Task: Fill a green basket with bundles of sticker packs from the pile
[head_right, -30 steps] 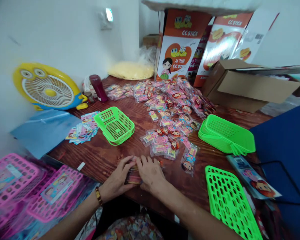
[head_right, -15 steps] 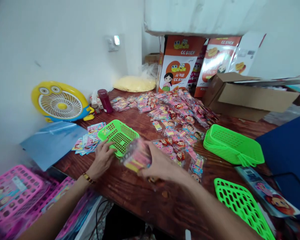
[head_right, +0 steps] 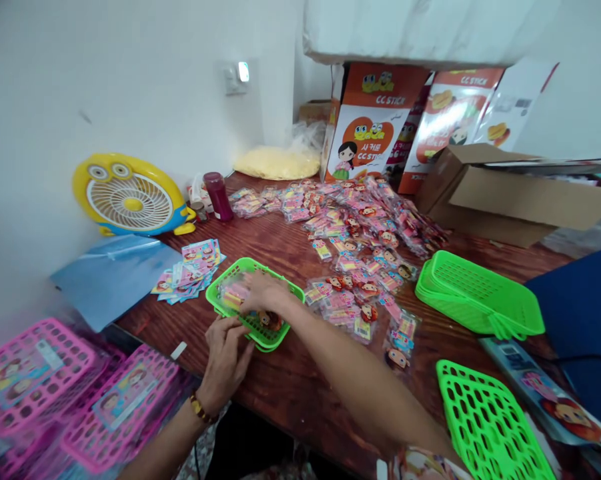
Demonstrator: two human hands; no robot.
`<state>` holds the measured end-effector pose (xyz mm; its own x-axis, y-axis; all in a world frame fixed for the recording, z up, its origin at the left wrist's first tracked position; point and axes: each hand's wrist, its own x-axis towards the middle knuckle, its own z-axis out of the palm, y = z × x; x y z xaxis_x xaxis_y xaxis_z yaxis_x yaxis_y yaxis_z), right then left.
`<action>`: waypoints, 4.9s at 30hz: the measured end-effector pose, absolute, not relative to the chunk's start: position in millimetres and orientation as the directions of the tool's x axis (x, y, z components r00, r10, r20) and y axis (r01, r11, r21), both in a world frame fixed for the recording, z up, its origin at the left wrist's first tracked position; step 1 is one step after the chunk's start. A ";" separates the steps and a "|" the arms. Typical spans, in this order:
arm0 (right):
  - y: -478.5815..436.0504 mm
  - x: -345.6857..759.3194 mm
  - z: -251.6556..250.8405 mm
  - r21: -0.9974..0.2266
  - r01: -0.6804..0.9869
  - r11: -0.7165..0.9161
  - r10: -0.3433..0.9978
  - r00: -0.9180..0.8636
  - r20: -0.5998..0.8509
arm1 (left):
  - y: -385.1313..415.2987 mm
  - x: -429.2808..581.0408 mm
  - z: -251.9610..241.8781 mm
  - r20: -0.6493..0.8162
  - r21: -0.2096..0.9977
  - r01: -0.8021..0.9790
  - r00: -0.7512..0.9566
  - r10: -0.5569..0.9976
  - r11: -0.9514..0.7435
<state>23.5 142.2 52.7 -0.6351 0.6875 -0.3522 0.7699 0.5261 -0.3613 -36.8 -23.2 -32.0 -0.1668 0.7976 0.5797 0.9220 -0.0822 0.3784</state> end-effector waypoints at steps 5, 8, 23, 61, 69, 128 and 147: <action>127.0 15.0 22.4 -0.313 0.802 0.509 0.748 -0.592 -0.299 | -20.3 -37.6 -31.7 0.548 0.388 0.918 -0.162 0.821 -0.078; 119.3 13.2 10.7 -0.292 0.812 0.505 0.786 -0.573 -0.232 | -20.6 -38.9 -31.8 0.535 0.375 0.924 -0.157 0.830 -0.068; 118.1 43.2 14.4 -0.238 0.503 0.831 0.508 -0.860 -0.043 | -15.6 -43.9 -34.7 0.554 0.275 0.958 -0.093 0.828 -0.077; 119.0 186.1 -9.3 -0.220 0.740 0.636 0.739 -0.666 -0.101 | 69.4 -10.0 -51.0 0.083 0.545 0.836 0.020 0.996 -0.062; 193.7 259.7 23.5 -0.254 0.879 0.404 0.884 -0.446 -0.141 | 170.7 30.2 -52.8 0.023 0.492 0.868 -0.084 0.996 0.062; 254.1 229.1 7.9 -0.535 0.683 0.498 0.658 -0.699 -0.281 | 195.2 31.3 -67.1 0.040 0.676 0.730 0.101 0.994 -0.102; 217.2 285.4 15.7 -0.834 0.534 0.137 0.754 -0.602 -0.261 | 150.4 39.2 -55.1 -0.056 0.520 0.816 0.329 0.943 -0.254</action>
